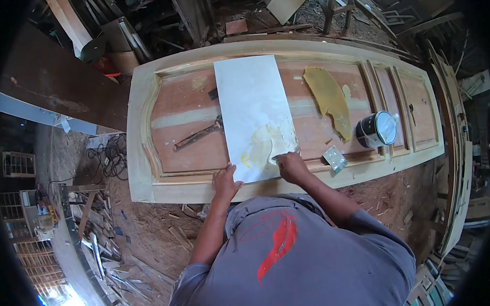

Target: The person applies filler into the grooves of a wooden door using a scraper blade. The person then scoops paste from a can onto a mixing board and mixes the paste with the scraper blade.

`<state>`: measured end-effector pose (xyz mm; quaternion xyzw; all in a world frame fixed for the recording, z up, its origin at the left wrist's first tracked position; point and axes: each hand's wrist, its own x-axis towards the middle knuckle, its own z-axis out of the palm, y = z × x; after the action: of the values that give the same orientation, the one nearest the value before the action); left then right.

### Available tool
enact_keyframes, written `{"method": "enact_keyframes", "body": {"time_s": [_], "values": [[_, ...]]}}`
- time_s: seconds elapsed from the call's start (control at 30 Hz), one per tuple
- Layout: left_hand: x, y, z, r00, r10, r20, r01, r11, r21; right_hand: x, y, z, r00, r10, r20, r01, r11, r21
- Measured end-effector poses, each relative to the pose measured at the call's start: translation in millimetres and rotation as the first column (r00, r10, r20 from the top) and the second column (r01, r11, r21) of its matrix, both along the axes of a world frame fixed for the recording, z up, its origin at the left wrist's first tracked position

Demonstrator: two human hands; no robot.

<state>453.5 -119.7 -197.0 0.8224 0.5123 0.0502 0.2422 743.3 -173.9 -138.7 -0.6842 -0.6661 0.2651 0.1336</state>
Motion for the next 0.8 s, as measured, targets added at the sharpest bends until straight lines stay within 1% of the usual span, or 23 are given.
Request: {"method": "enact_keyframes", "body": {"time_s": [0.03,0.13,0.17,0.23,0.27,0.3,0.33,0.4,0.43,0.53,0.6,0.63,0.73,0.77,0.8], "values": [[-2,1,-2,1.0,-0.005,0.015,0.005,1.0,0.005,-6,-1,11,0.999,-0.022,-0.04,0.021,0.999,-0.029],[-1,1,1,1.0,-0.012,0.023,0.012,1.0,0.012,-12,2,1,0.968,-0.164,-0.19,0.186,0.977,0.102],[-1,1,4,1.0,-0.011,0.018,0.011,1.0,0.01,-10,1,-2,0.976,-0.106,-0.189,0.139,0.976,0.17],[-2,1,3,1.0,-0.011,-0.023,0.01,0.999,-0.044,-9,-13,-24,1.0,0.02,0.014,-0.024,0.947,0.321],[0,2,3,0.999,-0.012,-0.039,0.01,0.998,-0.064,-5,-19,-35,0.989,0.073,0.127,-0.117,0.915,0.386],[1,3,3,1.0,-0.015,-0.027,0.014,0.999,-0.046,-6,-33,-45,0.982,0.119,0.148,-0.163,0.925,0.342],[1,1,2,1.0,-0.014,-0.019,0.014,1.0,-0.025,-5,-43,-45,0.98,0.152,0.129,-0.186,0.93,0.316],[-3,1,2,1.0,-0.008,-0.012,0.008,1.0,-0.003,-4,-56,-44,0.972,0.218,0.084,-0.232,0.938,0.257],[-3,0,2,1.0,-0.01,-0.009,0.01,1.0,-0.002,-3,-53,-31,0.973,0.229,0.024,-0.229,0.95,0.213],[-1,2,-1,1.0,-0.016,-0.018,0.016,1.0,-0.016,5,-12,8,0.951,0.207,0.23,-0.213,0.977,0.0],[0,1,0,0.999,-0.016,-0.032,0.015,0.999,-0.035,14,23,-5,0.989,0.005,0.151,-0.046,0.962,0.268],[1,2,2,0.999,-0.016,-0.035,0.014,0.999,-0.044,15,38,-13,0.993,-0.046,0.108,0.005,0.937,0.351],[0,2,6,0.999,-0.022,-0.033,0.021,0.999,-0.031,-6,39,-25,0.965,0.102,0.242,-0.136,0.983,0.127],[-1,1,6,0.999,-0.019,-0.027,0.018,1.0,-0.023,-16,28,-27,0.965,0.173,0.198,-0.192,0.978,0.081],[-3,0,3,1.0,-0.009,-0.018,0.009,1.0,-0.027,-22,14,-23,0.96,0.231,0.156,-0.245,0.966,0.076]]}}
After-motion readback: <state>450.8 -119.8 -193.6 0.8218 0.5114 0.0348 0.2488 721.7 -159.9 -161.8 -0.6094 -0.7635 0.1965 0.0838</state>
